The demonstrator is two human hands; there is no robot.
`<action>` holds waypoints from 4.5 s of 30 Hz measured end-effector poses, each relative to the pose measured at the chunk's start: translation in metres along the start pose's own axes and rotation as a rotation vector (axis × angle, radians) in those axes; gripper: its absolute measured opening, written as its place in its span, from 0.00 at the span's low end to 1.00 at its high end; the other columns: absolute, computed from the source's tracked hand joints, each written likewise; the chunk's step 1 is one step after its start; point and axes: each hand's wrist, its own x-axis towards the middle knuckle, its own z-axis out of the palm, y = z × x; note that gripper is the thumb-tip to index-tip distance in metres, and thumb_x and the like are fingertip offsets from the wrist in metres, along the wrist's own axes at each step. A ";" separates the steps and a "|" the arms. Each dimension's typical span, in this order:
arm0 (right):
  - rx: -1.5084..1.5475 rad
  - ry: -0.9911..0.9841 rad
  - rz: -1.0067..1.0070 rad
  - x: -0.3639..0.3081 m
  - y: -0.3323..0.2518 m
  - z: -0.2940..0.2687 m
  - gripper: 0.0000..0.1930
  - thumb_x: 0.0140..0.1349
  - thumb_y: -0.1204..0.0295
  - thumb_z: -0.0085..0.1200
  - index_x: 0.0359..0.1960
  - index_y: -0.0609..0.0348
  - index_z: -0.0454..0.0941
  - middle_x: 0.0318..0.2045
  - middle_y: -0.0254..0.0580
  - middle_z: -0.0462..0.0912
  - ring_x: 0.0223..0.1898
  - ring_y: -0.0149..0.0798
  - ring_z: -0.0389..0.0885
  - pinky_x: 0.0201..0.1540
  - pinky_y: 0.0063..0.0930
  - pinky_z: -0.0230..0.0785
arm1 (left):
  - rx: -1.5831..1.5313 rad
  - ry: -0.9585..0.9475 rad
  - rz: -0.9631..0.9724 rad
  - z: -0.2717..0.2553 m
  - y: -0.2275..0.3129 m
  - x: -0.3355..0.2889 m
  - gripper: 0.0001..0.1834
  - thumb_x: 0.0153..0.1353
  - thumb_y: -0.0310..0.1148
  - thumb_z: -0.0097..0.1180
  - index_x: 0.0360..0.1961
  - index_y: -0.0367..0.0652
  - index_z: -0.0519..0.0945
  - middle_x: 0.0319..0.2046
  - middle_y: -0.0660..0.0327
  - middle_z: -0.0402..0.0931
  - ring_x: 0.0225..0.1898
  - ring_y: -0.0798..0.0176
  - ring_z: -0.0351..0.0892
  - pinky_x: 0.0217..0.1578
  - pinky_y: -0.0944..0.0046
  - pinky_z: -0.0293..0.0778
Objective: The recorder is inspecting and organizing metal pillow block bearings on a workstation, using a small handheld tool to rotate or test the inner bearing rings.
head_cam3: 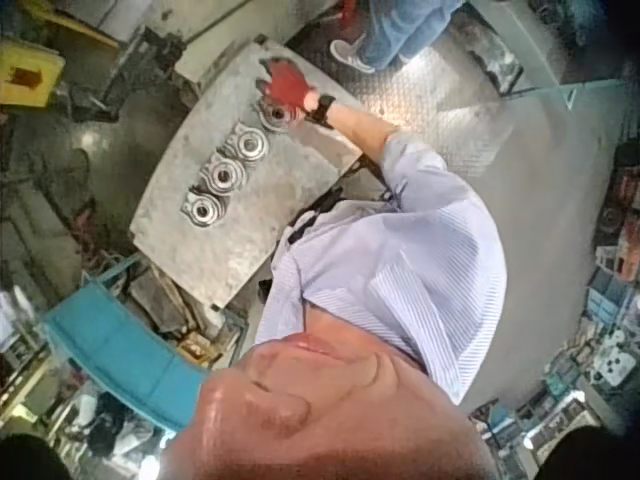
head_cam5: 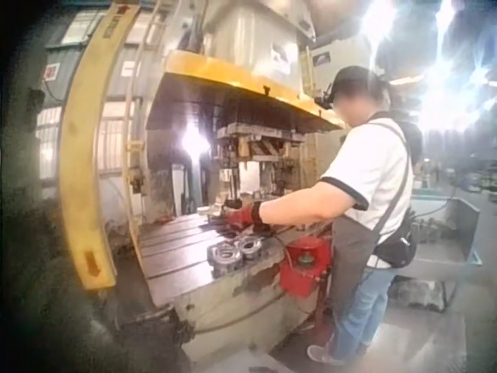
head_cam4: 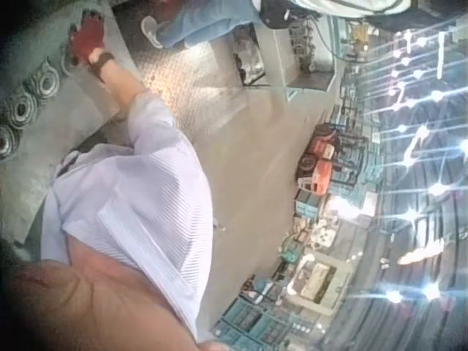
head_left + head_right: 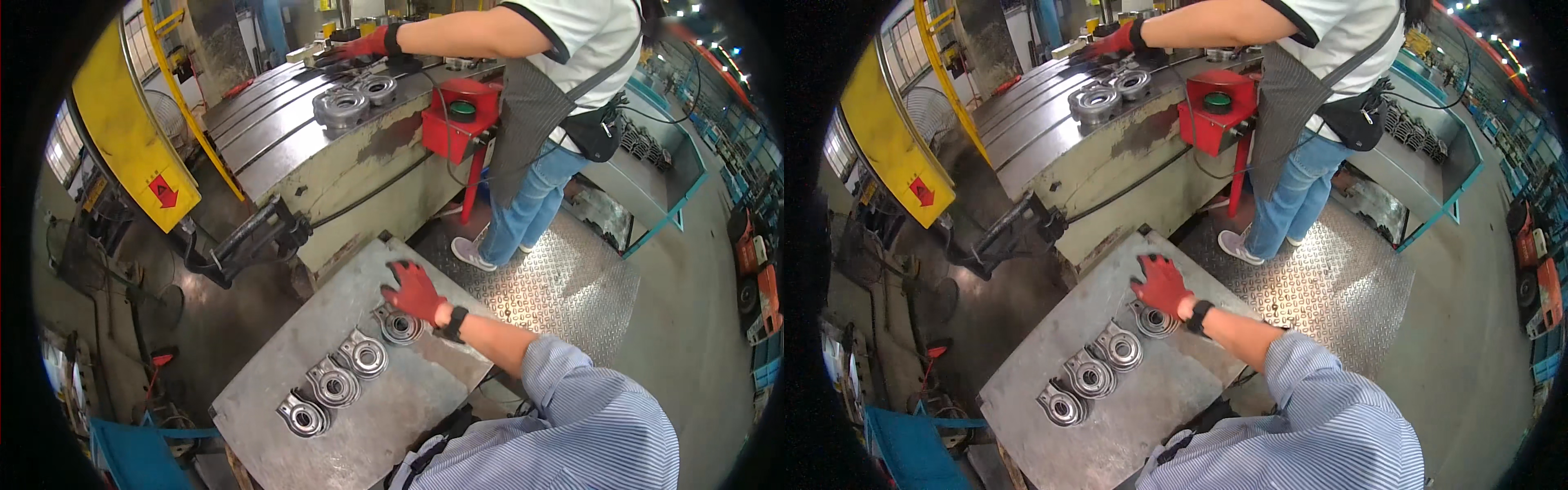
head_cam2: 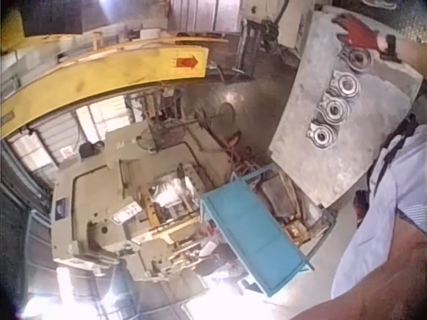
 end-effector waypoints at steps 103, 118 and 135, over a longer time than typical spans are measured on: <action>-1.211 -0.010 -0.214 0.440 -0.031 -0.126 0.33 0.57 0.44 0.45 0.59 0.52 0.66 0.56 0.54 0.72 0.56 0.65 0.68 0.56 0.56 0.60 | -0.266 0.107 -0.206 0.019 0.086 0.010 0.26 0.53 0.39 0.61 0.51 0.38 0.71 0.39 0.51 0.79 0.35 0.54 0.80 0.32 0.59 0.77; -1.099 0.002 -0.276 0.369 -0.077 -0.117 0.37 0.54 0.47 0.54 0.63 0.51 0.59 0.58 0.48 0.72 0.59 0.59 0.69 0.59 0.53 0.58 | -0.206 0.166 -0.220 0.027 0.066 0.041 0.30 0.50 0.49 0.64 0.45 0.34 0.74 0.36 0.50 0.80 0.33 0.57 0.82 0.26 0.61 0.76; 0.637 -0.687 0.065 0.015 -0.052 -0.108 0.17 0.62 0.72 0.50 0.52 0.64 0.73 0.48 0.40 0.78 0.48 0.33 0.76 0.53 0.30 0.68 | 0.519 -0.150 0.311 -0.024 0.109 0.057 0.30 0.51 0.52 0.59 0.42 0.36 0.71 0.31 0.43 0.79 0.36 0.41 0.79 0.39 0.48 0.74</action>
